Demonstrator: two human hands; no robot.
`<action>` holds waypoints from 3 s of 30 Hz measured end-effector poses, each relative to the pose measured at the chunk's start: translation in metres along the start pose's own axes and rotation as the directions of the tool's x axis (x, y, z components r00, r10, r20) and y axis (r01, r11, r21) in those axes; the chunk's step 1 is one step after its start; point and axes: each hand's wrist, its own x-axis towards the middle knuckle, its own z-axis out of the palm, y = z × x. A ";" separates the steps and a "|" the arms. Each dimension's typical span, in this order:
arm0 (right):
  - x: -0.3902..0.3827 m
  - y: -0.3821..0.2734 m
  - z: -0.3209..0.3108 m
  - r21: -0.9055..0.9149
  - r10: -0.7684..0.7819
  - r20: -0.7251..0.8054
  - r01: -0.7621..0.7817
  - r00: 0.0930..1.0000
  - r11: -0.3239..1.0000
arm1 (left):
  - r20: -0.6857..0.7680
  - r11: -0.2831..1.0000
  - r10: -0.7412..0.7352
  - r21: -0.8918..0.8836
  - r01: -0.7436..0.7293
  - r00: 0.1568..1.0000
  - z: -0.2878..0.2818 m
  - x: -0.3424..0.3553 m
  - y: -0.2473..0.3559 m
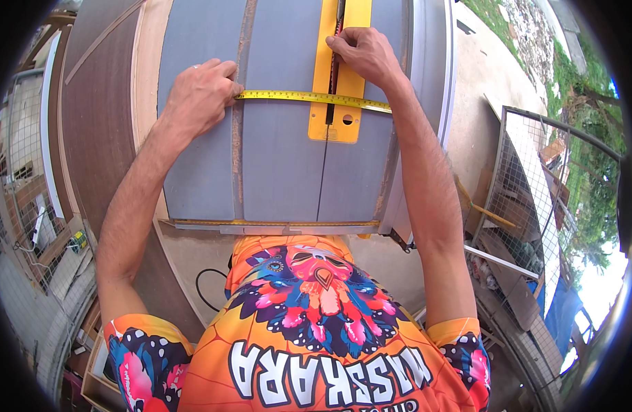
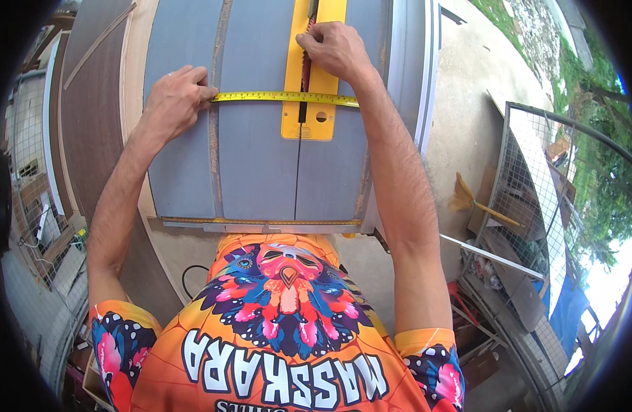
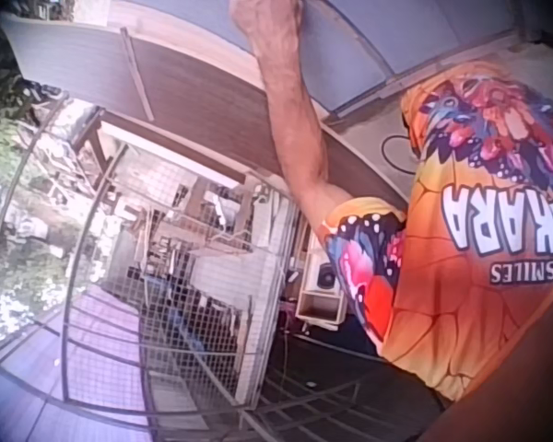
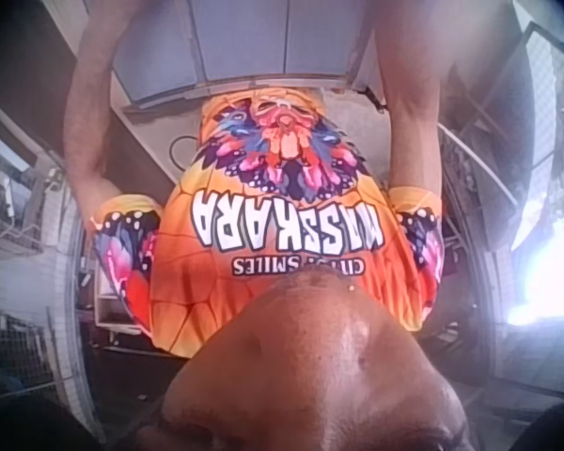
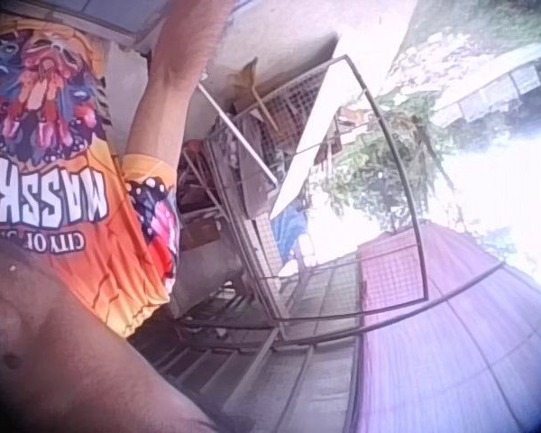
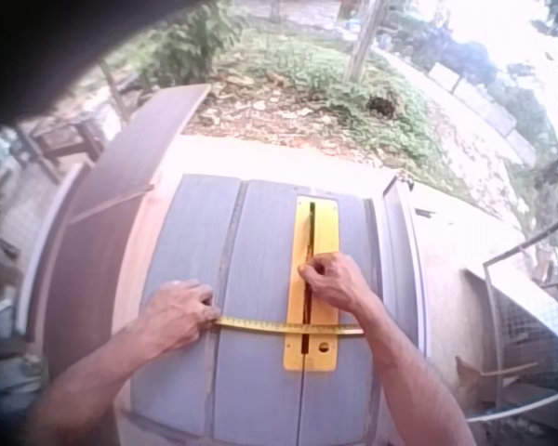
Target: The person uses a tape measure to take dimensions of wooden cabinet components and a table saw, then places a wooden panel into a wooden frame.
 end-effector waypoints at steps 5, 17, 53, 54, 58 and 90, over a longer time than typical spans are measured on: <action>-0.001 -0.001 0.000 0.002 0.000 -0.001 0.000 1.000 1.000 | -0.008 1.000 0.002 0.008 -0.002 1.000 -0.001 -0.001 0.001; -0.003 0.000 -0.004 0.026 0.000 -0.010 0.000 1.000 1.000 | -0.006 1.000 -0.001 -0.021 0.001 1.000 -0.001 0.001 0.002; -0.440 0.112 0.103 0.779 0.588 0.465 -0.621 0.662 0.083 | -0.001 1.000 0.016 -0.018 -0.016 1.000 0.006 0.004 -0.003; -0.437 0.111 0.105 0.780 0.587 0.464 -0.620 0.663 0.083 | -0.016 0.999 0.024 -0.034 -0.025 1.000 0.006 0.004 -0.003; -0.428 0.111 0.122 0.769 0.658 0.436 -0.634 0.614 0.081 | -0.024 0.998 0.044 -0.042 -0.045 0.999 0.008 0.005 -0.004; -0.419 0.106 0.144 0.785 0.736 0.306 -0.598 0.604 0.164 | -0.003 0.999 0.015 -0.034 -0.015 1.000 0.007 0.004 -0.006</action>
